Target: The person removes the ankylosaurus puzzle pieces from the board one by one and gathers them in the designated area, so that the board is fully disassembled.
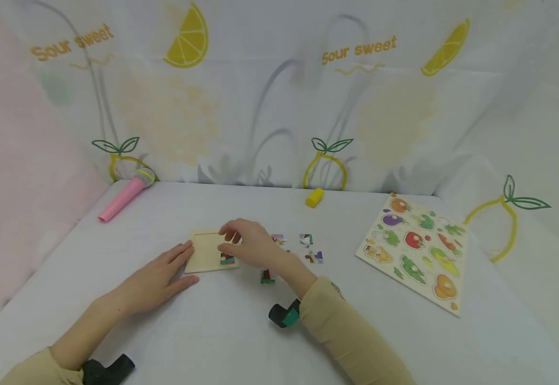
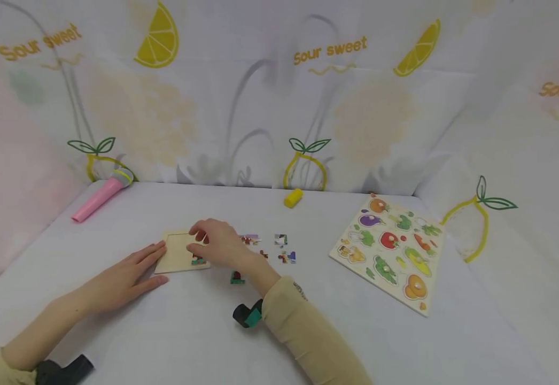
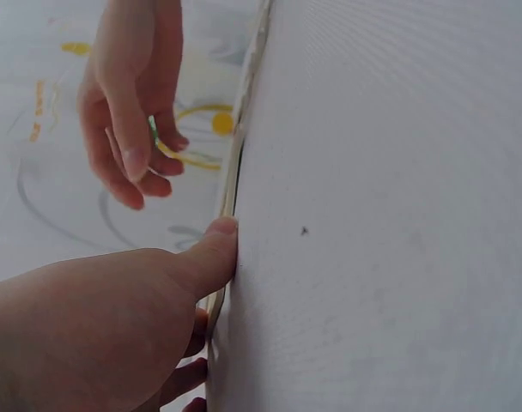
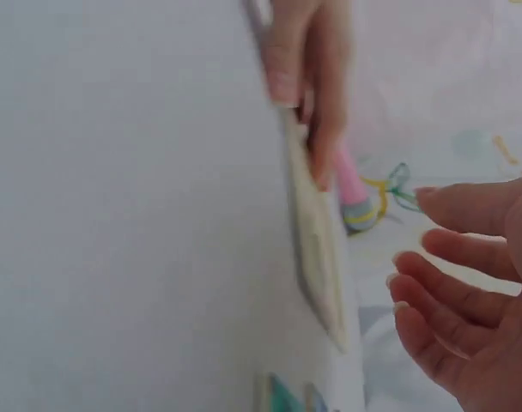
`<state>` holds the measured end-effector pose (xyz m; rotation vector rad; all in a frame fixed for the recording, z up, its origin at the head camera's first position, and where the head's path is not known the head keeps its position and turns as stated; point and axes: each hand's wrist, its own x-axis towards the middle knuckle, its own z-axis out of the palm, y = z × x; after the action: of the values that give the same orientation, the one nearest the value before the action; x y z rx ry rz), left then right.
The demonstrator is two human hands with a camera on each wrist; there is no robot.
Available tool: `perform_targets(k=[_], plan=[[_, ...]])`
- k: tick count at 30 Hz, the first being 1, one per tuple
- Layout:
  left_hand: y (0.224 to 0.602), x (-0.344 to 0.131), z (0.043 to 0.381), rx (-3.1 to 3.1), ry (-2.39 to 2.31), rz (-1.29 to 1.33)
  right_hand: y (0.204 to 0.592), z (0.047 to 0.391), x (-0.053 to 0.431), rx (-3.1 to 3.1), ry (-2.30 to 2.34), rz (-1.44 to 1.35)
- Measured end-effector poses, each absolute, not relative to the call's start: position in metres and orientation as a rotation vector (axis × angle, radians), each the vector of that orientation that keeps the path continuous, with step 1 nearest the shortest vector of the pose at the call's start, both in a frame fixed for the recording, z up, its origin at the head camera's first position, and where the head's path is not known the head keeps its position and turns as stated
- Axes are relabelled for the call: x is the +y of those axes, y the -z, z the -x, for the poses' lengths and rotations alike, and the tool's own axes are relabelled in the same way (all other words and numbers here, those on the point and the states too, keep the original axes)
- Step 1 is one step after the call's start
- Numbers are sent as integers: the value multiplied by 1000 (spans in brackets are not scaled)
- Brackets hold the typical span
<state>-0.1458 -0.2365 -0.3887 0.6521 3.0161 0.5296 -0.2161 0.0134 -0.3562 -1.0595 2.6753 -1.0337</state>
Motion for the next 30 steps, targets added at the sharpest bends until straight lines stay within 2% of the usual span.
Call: perform_targets(k=[14, 30], plan=[[387, -239, 148, 3017, -489, -638, 375, 212, 1, 2754, 681, 1039], [387, -234, 146, 2997, -509, -627, 381, 205, 2, 2812, 639, 1050]])
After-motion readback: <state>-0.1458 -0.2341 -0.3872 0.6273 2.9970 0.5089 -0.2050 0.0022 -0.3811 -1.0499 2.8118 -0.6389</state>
